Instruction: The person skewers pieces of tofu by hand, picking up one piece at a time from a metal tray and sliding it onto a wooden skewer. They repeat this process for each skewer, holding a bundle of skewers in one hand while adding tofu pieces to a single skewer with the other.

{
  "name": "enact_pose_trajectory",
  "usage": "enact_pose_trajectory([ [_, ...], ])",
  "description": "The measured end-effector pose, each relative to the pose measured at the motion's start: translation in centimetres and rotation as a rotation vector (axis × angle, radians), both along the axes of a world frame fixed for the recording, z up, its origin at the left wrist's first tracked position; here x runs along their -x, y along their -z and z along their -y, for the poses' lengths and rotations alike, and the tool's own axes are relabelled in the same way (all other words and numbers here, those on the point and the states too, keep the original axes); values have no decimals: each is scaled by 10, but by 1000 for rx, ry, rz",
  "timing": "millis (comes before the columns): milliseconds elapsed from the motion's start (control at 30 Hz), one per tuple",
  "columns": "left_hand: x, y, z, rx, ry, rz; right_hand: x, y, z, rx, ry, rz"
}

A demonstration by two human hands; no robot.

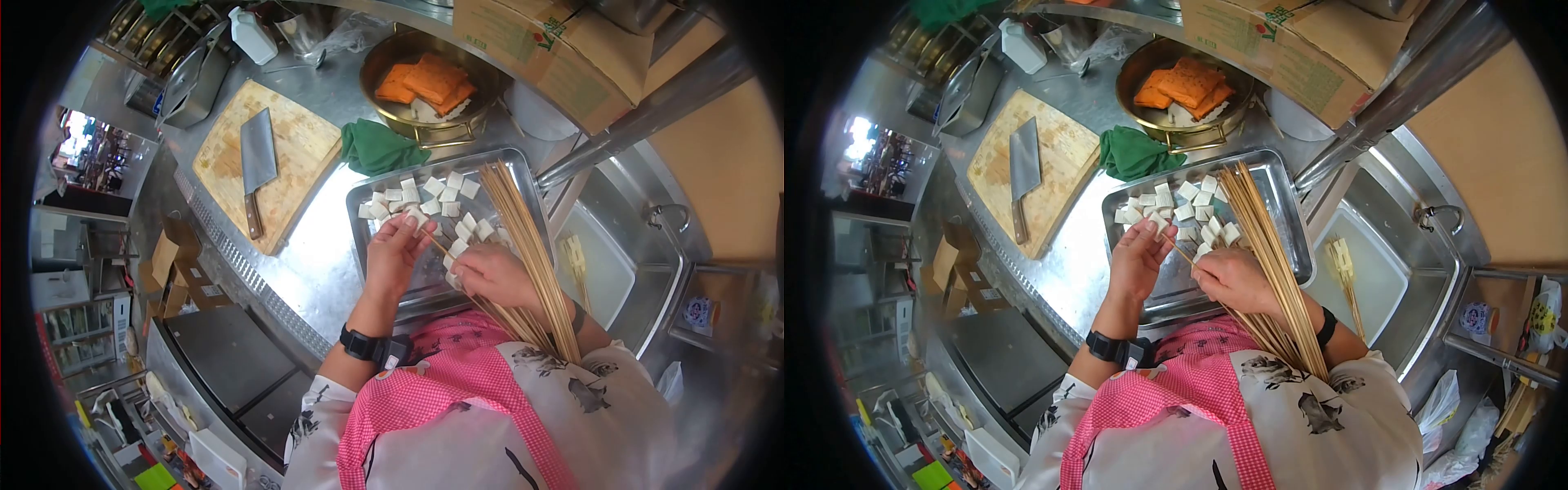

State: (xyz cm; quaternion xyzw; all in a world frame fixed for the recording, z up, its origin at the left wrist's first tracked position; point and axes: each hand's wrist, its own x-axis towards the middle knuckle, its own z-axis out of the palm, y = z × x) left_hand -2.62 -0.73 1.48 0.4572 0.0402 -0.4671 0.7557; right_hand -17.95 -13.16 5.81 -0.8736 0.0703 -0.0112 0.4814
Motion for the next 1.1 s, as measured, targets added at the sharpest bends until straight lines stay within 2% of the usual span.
enact_pose_trajectory([
  [167,10,-5,-3,48,51,-36,1,3,-1,-10,22,5],
  [367,23,-7,-3,80,181,-68,0,11,-2,-38,62,153],
  [667,23,-16,-7,17,209,2,-1,3,0,-73,17,67],
  [767,21,-8,-7,0,206,18,1,0,-3,-45,130,149],
  [867,23,-5,-7,-38,233,28,3,-6,-4,-121,268,239],
  [900,23,-2,-6,-56,246,27,2,-16,-1,-102,255,250],
  [1000,22,1,0,-94,350,74,-5,-25,4,120,66,538],
  [1033,17,2,2,-123,411,109,-6,-20,4,116,-11,552],
  [1100,6,7,5,-255,559,259,-2,-7,5,127,-147,374],
])
